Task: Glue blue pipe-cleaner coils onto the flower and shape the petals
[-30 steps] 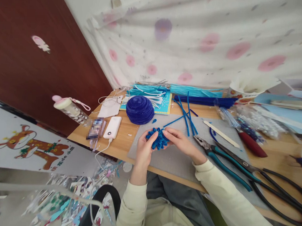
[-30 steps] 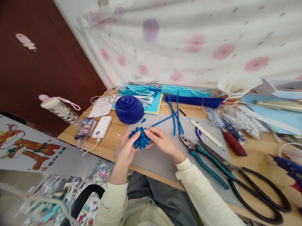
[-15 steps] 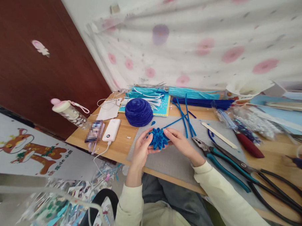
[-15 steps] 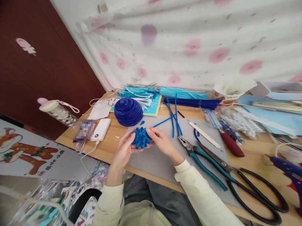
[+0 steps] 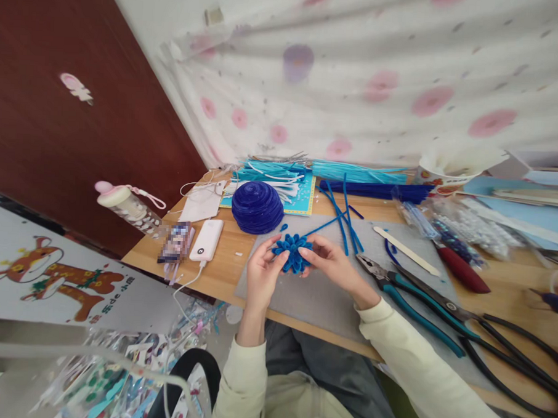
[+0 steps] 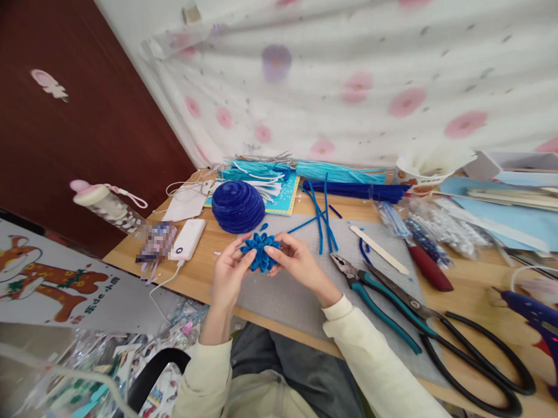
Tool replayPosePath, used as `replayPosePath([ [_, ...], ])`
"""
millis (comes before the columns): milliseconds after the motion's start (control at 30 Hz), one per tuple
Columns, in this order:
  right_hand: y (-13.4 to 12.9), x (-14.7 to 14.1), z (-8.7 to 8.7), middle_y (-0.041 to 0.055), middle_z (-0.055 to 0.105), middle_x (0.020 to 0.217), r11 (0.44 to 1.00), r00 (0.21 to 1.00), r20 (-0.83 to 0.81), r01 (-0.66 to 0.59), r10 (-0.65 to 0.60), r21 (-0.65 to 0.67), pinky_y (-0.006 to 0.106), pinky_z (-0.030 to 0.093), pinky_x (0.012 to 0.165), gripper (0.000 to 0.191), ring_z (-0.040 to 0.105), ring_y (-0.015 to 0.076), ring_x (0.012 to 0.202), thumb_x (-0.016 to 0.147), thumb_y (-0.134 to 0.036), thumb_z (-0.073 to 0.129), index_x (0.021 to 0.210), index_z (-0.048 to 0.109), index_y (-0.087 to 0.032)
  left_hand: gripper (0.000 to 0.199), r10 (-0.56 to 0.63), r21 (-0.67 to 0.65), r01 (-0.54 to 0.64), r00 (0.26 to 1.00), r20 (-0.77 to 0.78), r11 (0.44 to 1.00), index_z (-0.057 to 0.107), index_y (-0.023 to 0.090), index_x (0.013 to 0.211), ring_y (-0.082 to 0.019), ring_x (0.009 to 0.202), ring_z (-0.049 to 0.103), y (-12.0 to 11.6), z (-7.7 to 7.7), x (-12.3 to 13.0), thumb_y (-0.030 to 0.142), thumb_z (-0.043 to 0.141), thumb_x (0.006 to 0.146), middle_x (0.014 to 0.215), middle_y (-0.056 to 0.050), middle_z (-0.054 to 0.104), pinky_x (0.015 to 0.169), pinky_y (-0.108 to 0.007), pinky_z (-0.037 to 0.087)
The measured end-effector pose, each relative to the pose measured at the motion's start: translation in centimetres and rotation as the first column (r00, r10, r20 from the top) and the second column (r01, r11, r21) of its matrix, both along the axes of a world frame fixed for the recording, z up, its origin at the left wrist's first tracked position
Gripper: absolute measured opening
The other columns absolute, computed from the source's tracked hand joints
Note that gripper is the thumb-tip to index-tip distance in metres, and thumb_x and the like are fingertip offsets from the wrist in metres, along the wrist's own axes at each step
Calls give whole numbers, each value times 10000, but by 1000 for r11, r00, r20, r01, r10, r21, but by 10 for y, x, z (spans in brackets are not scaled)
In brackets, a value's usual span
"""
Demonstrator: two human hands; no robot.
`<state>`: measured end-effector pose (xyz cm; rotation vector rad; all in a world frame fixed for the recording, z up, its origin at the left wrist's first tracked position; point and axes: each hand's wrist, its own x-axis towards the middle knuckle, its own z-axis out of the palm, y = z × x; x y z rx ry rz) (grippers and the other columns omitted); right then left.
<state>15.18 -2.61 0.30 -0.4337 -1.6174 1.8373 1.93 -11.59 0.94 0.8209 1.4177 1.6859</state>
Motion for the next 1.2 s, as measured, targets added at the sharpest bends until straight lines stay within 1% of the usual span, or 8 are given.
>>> replayPosePath([
  [267,-2,-2,2,-40,630,603,993,1000,-9,24,-25,-116,249,568,475,324,617,114,481,699,-441,735,754,538,-190,499,32,13,-32,999,-22,999,613,193,1156,-130,709,664,2,-3,2,333,744,695,899,-62,734,601,-196,510],
  [367,0,-2,1,-48,625,596,981,999,10,52,-50,-186,228,565,467,334,613,103,466,693,-437,742,793,549,-183,510,29,30,-30,999,27,999,603,189,1163,-157,827,676,4,-1,4,325,748,693,1020,-90,717,647,-205,520],
  [433,1,-2,0,-57,612,598,969,998,4,64,-65,-239,220,568,472,332,606,91,459,699,-434,738,815,560,-180,517,-4,54,0,997,81,999,594,195,1168,-183,924,668,4,1,5,325,749,692,1134,-107,681,689,-225,533],
  [500,1,-1,-1,-59,606,609,961,998,-16,59,-66,-271,221,576,488,321,603,83,463,710,-432,730,827,572,-178,549,-41,67,33,992,120,997,581,204,1179,-199,957,663,3,3,5,314,764,674,1182,-110,659,714,-250,543],
  [600,2,0,-2,-61,608,624,961,998,-30,43,-53,-275,240,590,520,312,622,92,487,699,-398,747,859,586,-184,602,-51,78,42,991,127,996,562,203,1199,-197,917,675,1,4,4,281,786,645,1133,-106,682,720,-267,550],
  [700,3,0,-4,-72,601,616,957,998,-33,39,-50,-286,254,595,531,329,636,103,498,670,-368,774,873,588,-190,591,-42,92,32,993,108,995,561,200,1200,-189,887,680,0,3,4,275,778,656,1090,-102,700,702,-261,551],
  [967,3,-1,-5,-41,658,637,958,999,12,43,-41,-283,230,592,518,324,646,102,490,677,-374,772,808,554,-172,536,-50,94,43,996,75,995,600,204,1170,-197,927,675,1,-3,2,261,767,664,1103,-97,699,733,-265,553],
  [1200,3,-1,-6,-40,649,617,959,999,47,32,-20,-282,226,583,526,328,634,96,491,677,-406,768,793,575,-168,525,-35,59,27,989,141,998,633,194,1121,-190,879,678,2,-3,2,294,792,630,1085,-100,704,653,-238,542],
])
